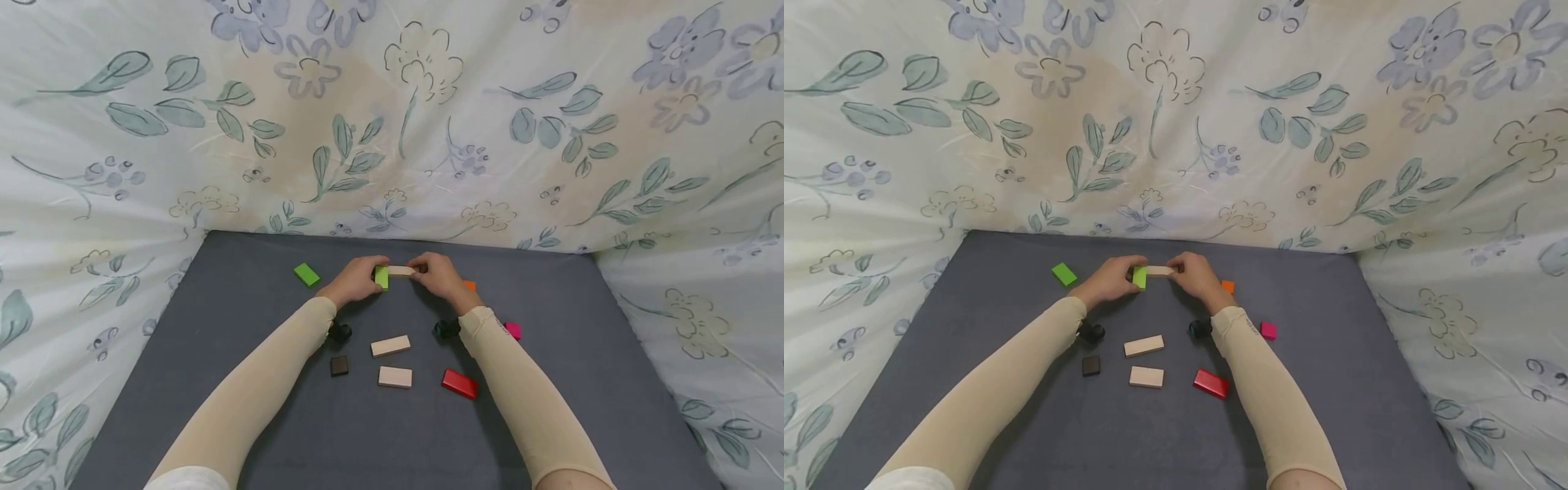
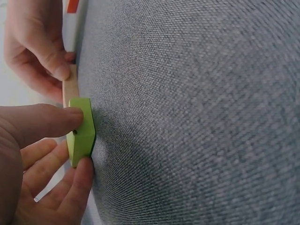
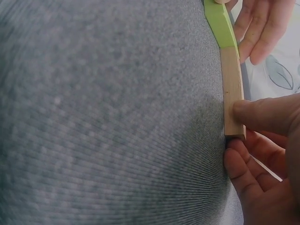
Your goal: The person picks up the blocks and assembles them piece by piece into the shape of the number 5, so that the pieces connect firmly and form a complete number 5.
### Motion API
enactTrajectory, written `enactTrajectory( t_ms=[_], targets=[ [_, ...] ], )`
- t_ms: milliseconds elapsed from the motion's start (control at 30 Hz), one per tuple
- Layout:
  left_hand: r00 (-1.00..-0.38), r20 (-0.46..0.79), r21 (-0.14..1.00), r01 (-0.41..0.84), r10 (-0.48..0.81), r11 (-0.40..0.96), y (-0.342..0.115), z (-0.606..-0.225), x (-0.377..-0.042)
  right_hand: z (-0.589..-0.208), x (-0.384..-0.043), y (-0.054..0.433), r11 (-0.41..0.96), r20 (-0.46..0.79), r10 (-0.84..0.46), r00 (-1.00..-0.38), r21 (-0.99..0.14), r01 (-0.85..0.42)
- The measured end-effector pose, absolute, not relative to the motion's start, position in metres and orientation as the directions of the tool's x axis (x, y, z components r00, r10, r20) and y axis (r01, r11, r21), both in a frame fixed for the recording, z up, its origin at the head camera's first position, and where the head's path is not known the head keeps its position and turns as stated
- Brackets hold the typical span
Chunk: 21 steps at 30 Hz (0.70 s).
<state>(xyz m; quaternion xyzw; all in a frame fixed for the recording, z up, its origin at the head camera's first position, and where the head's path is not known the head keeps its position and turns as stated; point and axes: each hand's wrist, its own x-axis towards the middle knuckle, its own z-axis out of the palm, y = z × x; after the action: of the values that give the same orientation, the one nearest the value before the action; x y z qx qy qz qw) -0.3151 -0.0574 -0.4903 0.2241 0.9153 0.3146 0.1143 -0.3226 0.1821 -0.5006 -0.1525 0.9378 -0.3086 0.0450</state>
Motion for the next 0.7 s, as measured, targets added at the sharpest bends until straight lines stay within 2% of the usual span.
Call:
enactTrajectory(
  t_ms=[700],
  targets=[
    [-0.851, -0.048, 0.604, 0.393, 0.524, 0.693, -0.0573, -0.4948, -0.315, -0.507, -0.3226, 0.1855, 0.752, 0.027, -0.316, -0.948, -0.603, -0.267]
  ],
)
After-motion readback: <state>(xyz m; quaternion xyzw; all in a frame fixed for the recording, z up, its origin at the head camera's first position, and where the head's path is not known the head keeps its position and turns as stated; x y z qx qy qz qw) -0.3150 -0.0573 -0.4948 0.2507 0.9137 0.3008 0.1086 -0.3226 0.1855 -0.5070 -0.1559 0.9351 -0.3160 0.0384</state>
